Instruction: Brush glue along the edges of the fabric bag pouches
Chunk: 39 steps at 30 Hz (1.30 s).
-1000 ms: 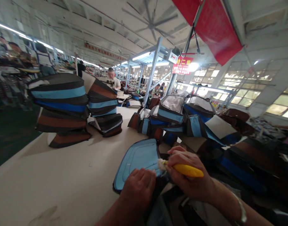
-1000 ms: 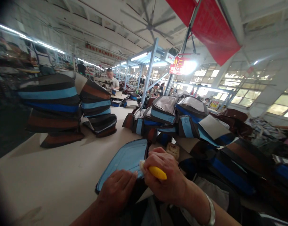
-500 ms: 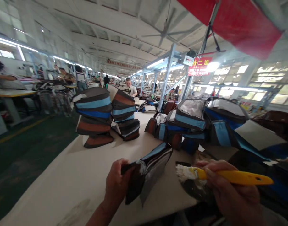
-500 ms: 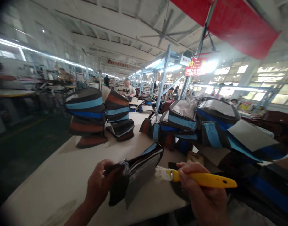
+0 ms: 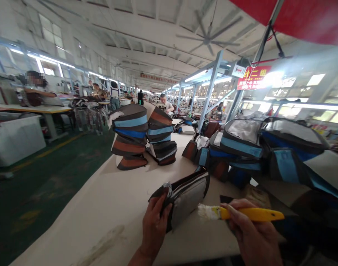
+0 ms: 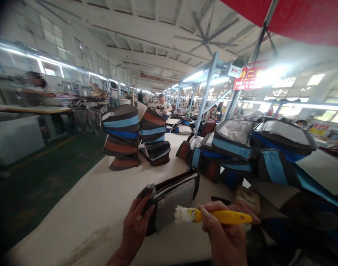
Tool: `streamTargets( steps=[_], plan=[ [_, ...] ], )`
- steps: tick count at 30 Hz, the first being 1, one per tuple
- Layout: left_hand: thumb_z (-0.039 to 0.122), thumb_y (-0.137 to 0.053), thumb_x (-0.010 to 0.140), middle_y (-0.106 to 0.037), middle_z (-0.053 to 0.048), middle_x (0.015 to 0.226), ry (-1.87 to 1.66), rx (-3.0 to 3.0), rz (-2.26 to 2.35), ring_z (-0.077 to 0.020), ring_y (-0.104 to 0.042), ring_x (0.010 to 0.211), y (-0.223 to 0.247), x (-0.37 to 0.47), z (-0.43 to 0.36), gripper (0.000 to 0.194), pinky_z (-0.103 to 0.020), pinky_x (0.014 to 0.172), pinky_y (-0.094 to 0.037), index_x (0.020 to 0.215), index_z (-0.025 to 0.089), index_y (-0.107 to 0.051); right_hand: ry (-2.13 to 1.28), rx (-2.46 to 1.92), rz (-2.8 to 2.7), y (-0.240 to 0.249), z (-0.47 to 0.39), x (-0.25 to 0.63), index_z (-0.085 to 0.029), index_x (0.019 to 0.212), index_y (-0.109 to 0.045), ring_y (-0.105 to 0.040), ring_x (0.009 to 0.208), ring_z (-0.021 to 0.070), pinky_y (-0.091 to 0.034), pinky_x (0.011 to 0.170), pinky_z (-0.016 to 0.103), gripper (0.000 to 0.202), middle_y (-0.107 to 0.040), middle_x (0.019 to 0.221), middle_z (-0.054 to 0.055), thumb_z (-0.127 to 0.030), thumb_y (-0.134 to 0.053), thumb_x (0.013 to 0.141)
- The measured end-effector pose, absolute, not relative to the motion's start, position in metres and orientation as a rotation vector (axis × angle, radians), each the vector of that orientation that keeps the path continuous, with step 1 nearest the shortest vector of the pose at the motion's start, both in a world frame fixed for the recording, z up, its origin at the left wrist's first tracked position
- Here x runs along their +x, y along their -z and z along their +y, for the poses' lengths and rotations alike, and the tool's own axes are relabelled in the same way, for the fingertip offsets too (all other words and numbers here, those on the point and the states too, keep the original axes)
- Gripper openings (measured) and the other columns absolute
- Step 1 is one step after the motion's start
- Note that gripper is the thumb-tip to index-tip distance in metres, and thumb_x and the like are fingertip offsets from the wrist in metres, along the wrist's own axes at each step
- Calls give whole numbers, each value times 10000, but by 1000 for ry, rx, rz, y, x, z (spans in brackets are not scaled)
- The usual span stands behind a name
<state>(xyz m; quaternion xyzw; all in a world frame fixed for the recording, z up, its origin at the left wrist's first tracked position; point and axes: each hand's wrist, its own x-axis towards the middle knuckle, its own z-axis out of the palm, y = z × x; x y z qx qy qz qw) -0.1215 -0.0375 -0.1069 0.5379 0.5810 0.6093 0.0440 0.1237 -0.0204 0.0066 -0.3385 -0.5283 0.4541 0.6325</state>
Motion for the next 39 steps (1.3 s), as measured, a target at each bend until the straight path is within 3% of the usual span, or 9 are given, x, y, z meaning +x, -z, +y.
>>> streamTargets(
  steps=[5,11,16,19,23,27,33,39],
  plan=[
    [358,-578,906,-681,-34,1078,-1787,1558,1514,-207,-621,1044,57,-116,-38,266,-305,953,-493,1118,264,-707,-929,-790,-1238,-32,-8,119,-171,831,-676,-499,526,124,-414,471,208,249,-602,650,11,-373,-798,754],
    [401,-628,860,-680,-36,1161,-1688,1415,1402,-222,-615,1076,14,-104,-60,374,-315,959,-473,1206,261,-652,-1025,-600,-1387,-66,-7,89,-200,821,-626,-463,487,106,-385,473,207,149,-545,567,-41,-313,-724,826],
    [433,-670,810,-700,-45,978,-1728,1346,1454,-220,-628,939,14,-94,-63,351,-275,802,-509,1079,213,-721,-733,-640,-1639,-73,3,57,-200,768,-609,-481,489,112,-366,468,216,161,-524,557,-44,-320,-636,872],
    [438,-665,821,-682,-24,925,-1738,1282,1447,-200,-619,898,15,-94,-61,364,-249,754,-493,1103,213,-711,-515,-682,-1628,-77,10,54,-204,762,-609,-506,522,116,-387,501,218,172,-536,581,-42,-321,-620,887],
    [423,-668,828,-662,-4,870,-1741,1249,1369,-175,-606,839,13,-96,-61,360,-230,727,-477,1128,227,-701,-637,-643,-1638,-79,9,54,-209,771,-591,-475,481,117,-371,464,216,184,-497,544,-56,-338,-600,902],
    [412,-674,824,-671,-6,881,-1751,1206,1348,-175,-600,849,14,-98,-62,348,-226,731,-472,1118,229,-708,-470,-685,-1745,-74,8,48,-206,744,-596,-519,531,139,-380,499,235,194,-545,583,-27,-330,-586,893],
    [447,-703,781,-691,-35,956,-1748,1154,1381,-209,-625,906,19,-102,-62,382,-262,785,-498,1077,208,-726,-504,-652,-1762,-70,11,35,-207,768,-603,-525,533,136,-390,524,242,167,-548,592,-33,-309,-578,898],
    [457,-712,757,-721,-34,937,-1670,1318,1488,-231,-659,872,16,-135,-57,392,-277,735,-523,1070,223,-743,-608,-677,-1413,-84,14,57,-193,786,-627,-495,507,118,-379,474,210,196,-541,560,-37,-368,-659,868]
  ],
)
